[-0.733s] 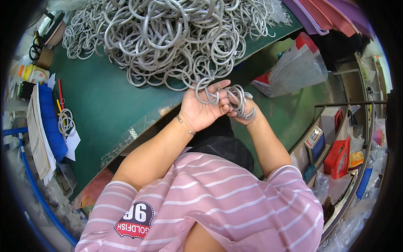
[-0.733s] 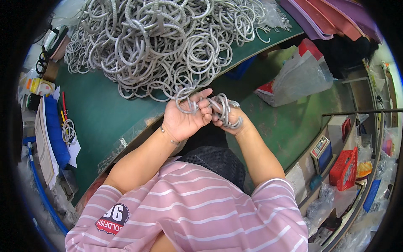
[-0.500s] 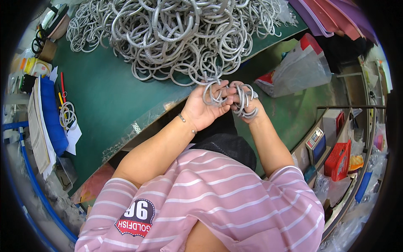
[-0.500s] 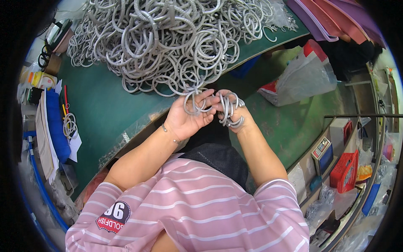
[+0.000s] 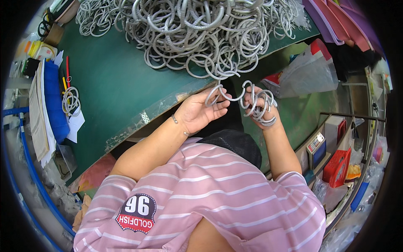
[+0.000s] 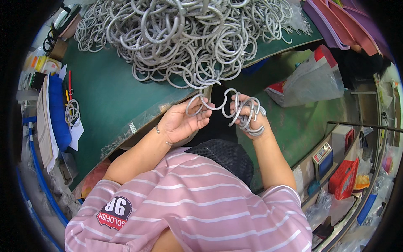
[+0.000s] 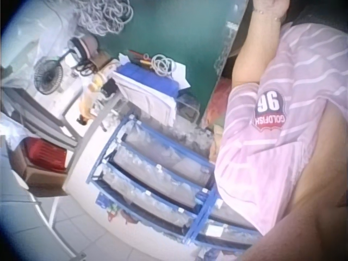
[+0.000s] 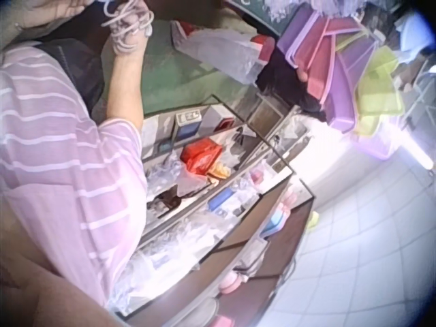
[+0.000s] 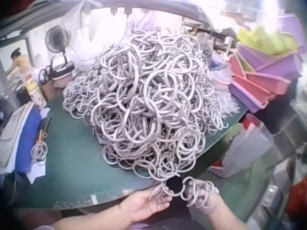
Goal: The person sorts through a large pile of interlocking grey rings by hand, separating individual pieces and small connected segments and placing them into a bag.
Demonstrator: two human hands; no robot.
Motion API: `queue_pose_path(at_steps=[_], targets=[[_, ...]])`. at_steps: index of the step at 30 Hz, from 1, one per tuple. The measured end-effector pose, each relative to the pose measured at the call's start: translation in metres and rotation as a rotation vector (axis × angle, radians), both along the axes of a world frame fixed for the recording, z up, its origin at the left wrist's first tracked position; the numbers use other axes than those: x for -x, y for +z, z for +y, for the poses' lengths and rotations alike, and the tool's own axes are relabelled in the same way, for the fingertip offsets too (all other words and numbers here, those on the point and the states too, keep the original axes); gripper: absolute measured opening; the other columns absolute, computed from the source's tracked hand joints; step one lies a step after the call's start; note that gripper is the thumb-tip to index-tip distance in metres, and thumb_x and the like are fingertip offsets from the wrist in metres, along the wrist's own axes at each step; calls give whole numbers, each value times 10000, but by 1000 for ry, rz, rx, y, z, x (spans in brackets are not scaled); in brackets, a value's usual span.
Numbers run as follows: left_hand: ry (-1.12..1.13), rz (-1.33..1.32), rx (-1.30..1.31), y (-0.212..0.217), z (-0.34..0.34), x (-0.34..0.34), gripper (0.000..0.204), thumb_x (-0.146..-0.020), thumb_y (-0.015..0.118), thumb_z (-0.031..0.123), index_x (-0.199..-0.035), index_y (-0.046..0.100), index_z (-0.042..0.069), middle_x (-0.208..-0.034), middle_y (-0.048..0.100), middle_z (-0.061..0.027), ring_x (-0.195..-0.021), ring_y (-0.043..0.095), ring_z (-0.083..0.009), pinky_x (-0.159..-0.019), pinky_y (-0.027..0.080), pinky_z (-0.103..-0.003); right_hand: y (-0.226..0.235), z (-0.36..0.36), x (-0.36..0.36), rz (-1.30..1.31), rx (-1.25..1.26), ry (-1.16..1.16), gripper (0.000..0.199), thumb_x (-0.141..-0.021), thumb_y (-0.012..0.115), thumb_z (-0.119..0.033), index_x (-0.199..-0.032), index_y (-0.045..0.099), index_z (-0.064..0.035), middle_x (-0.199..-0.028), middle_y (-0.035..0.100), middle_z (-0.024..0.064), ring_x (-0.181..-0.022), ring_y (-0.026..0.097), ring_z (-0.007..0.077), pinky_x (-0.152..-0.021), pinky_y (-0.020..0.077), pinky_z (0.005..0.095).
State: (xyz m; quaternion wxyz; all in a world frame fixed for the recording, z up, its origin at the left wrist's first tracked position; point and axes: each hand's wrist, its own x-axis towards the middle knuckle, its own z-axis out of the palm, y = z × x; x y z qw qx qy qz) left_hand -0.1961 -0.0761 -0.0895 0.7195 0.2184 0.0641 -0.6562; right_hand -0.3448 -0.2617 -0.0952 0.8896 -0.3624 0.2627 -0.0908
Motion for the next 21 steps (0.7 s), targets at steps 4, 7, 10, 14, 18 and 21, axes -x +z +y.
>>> queue_pose_path(at_steps=[4, 7, 10, 14, 18, 21], targets=[[-10, 62, 106, -3, 12, -2, 368, -963, 454, 287, -1173, 528, -5, -1124, 571, -129, -950, 590, -188, -835, 495, -308, -3, 8, -8, -42, 68, 139, 339, -659, 692, -36, -967, 550, -44, -1005, 613, 188, -690, 628, 166, -483, 491, 216], [15, 69, 118, -5, 29, -5, 428, -967, 443, 334, -1201, 511, -19, -1118, 574, -124, -932, 586, -171, -839, 489, -298, -1, 17, -16, -77, 84, 231, 370, -672, 775, -87, -948, 529, -67, -1165, 562, 209, -727, 639, 159, -539, 523, 219], [62, -65, -33, -1, 38, -1, 370, -952, 489, 304, -1147, 548, -5, -1087, 593, -117, -912, 585, -148, -828, 492, -288, 9, 31, -25, -80, 112, 208, 358, -688, 773, -84, -933, 513, -72, -1199, 542, 192, -746, 615, 132, -540, 505, 218], [105, -103, -56, -2, 41, 1, 237, -931, 539, 202, -1065, 586, 13, -1050, 614, -111, -868, 600, -143, -789, 505, -275, 13, 48, -34, -81, 271, 93, 249, -757, 720, -61, -896, 514, -64, -1018, 632, 132, -752, 588, 103, -613, 491, 216], [138, -78, -37, -5, 42, 0, 189, -908, 555, 104, -1072, 580, 14, -1010, 630, -113, -838, 616, -143, -771, 514, -272, 14, 51, -29, 5, 430, -74, 237, -796, 700, -90, -978, 561, -31, -963, 655, 99, -764, 586, 92, -645, 479, 215], [159, -15, 57, -7, 42, 2, 194, -903, 548, 77, -1087, 561, 15, -993, 632, -119, -841, 617, -138, -779, 513, -272, 35, 53, -30, 14, 510, -157, 290, -859, 643, -169, -1083, 544, -16, -925, 667, 96, -750, 621, 106, -579, 496, 195]])
